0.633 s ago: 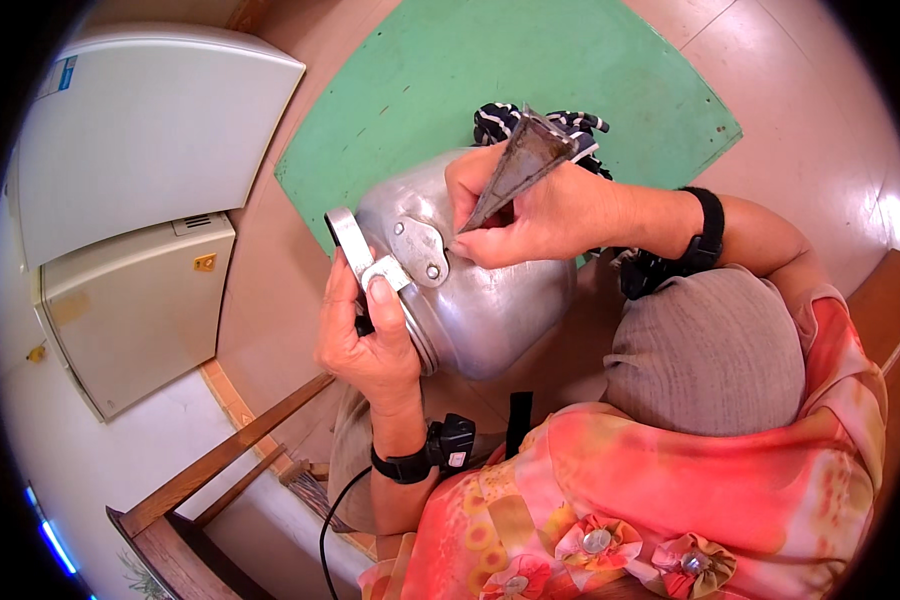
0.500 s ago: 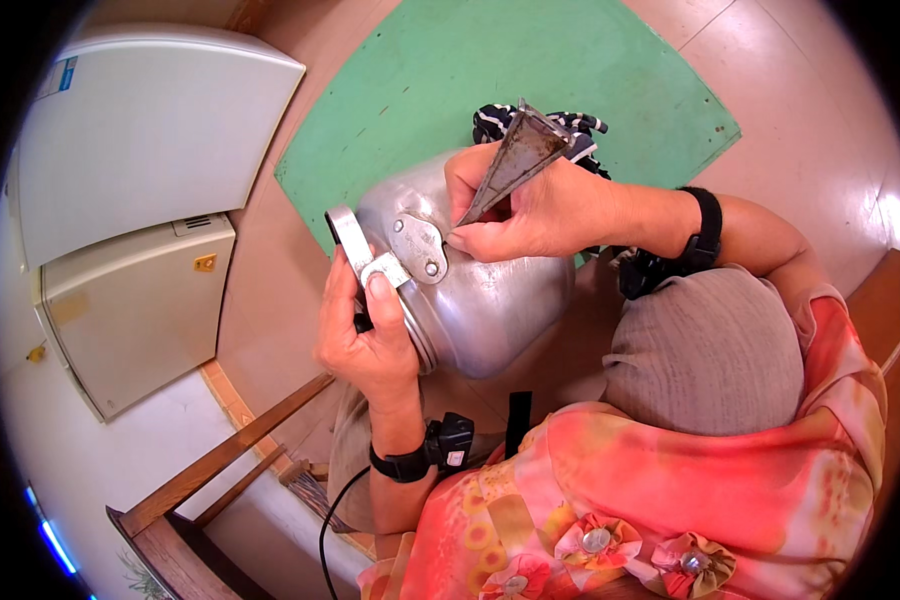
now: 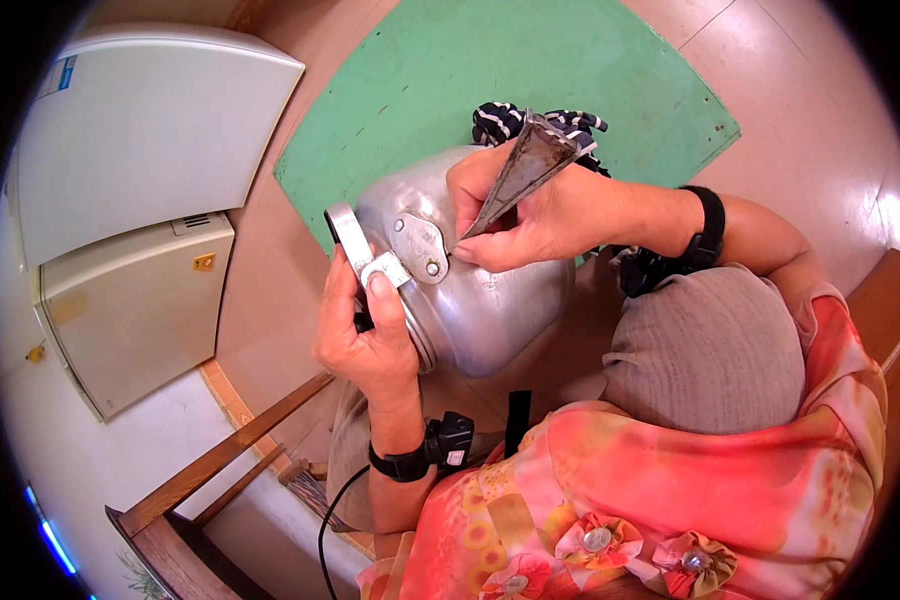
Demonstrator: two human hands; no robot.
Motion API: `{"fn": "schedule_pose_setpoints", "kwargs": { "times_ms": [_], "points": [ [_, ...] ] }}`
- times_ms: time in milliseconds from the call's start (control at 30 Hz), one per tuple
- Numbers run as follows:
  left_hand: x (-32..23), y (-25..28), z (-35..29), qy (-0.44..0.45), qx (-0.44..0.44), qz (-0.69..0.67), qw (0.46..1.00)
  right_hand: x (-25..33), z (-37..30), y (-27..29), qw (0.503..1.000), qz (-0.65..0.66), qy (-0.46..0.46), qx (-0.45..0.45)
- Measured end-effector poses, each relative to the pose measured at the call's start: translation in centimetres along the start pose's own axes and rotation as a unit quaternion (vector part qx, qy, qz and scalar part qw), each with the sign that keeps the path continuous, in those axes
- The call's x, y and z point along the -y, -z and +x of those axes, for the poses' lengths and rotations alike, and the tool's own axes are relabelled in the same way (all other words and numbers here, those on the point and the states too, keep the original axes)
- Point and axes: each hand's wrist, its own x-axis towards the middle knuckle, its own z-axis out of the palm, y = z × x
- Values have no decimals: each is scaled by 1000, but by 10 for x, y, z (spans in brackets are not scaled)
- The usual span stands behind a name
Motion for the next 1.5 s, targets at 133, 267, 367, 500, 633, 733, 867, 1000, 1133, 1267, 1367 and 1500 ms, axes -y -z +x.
{"fn": "schedule_pose_setpoints", "kwargs": {
  "times_ms": [133, 267, 367, 500, 633, 733, 867, 1000, 1133, 1267, 1367, 1500],
  "points": [
    [1, -2, 0, -14, -11, 21, 1000, 0, 1, 0, 999, -15, -31, -25],
    [2, 0, 0, 9, 1, -6, 1000, -5, 4, 1, 996, -22, -66, -57],
    [9, 4, 2, -16, 17, -20, 1000, -6, 1, 4, 997, -9, -59, -45],
    [15, 11, 7, -52, 49, -74, 995, -10, -2, 8, 998, 29, -54, -22],
    [3, 18, 8, -40, 89, 15, 995, -19, -3, 11, 1000, 3, 16, -18],
    [-12, 21, 5, -38, 121, 163, 978, -27, -4, 15, 999, -15, 48, -15],
    [-15, 11, 4, 31, 104, 75, 991, -33, -5, 13, 996, 50, 67, 9],
    [-9, 7, 0, 27, 72, 91, 993, -31, -4, 9, 991, 36, 127, 3],
    [2, 18, 4, -2, 108, 44, 993, -30, -2, 7, 993, 59, 100, 16],
    [9, 27, 6, -63, 161, 34, 984, -31, 2, 0, 990, 96, 91, 40],
    [13, 28, 7, -80, 161, 7, 984, -30, 3, -7, 986, 117, 112, 40],
    [15, 29, 8, -78, 147, -6, 986, -30, 6, -10, 984, 86, 148, 52]
  ]
}}
